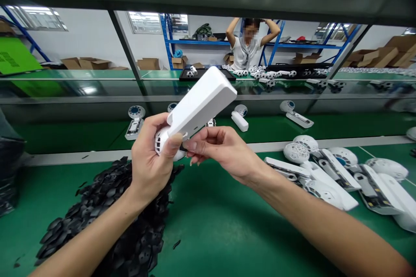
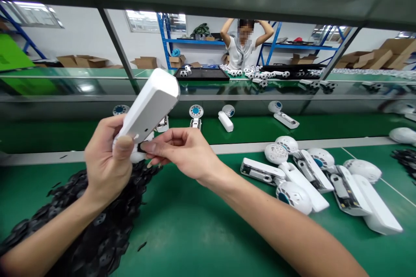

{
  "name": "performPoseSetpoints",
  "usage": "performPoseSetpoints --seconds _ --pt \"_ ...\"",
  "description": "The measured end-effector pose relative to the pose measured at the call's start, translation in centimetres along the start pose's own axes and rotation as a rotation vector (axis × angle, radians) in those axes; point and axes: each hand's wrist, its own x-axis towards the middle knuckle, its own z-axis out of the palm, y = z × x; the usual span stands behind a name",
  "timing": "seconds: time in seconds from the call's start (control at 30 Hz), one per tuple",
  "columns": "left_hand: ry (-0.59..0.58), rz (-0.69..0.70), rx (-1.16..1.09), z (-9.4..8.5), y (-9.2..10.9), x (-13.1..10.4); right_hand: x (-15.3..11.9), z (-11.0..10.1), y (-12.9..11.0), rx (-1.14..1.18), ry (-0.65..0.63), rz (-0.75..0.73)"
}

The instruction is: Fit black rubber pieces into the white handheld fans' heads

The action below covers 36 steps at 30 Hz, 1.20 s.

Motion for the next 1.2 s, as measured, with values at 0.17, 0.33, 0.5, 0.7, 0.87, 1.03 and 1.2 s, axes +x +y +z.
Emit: performPoseSetpoints --seconds 0.17,0.33,0.5,0.7,0.87,1.03,1.2 --pt "-0.002 -0.138 -0.073 -0.1 0.2 -0.6 -0.2 0.7 0.1 -0.035 0.048 -0.047" --pt "0.023 -0.220 -0.084 -0.1 0.7 -1.0 -0.5 1.2 0.1 -0.032 0.080 -0.052" --pt "0.028 -0.199 -0.074 -0.2 1.0 -0.9 -0.7 1.2 0.0 -0.011 0.062 -0.040" --pt "0.026 -0.225 -0.104 -0.1 1.0 -1.0 -0.6 1.1 -0.1 0.034 0.044 -0.011" --pt "0.034 -0.220 -0.084 -0.1 1.1 -1.1 -0.8 1.2 -0.1 0.026 0.050 -0.011" --pt "0.019 -0.183 -0.066 -0.2 1.2 -0.9 -1.1 1.0 -0.2 -0.014 0.049 -0.013" --pt "0.029 -0.163 -0.032 -0.2 1.4 -0.8 -1.4 1.1 -0.3 -0.109 0.072 -0.024"
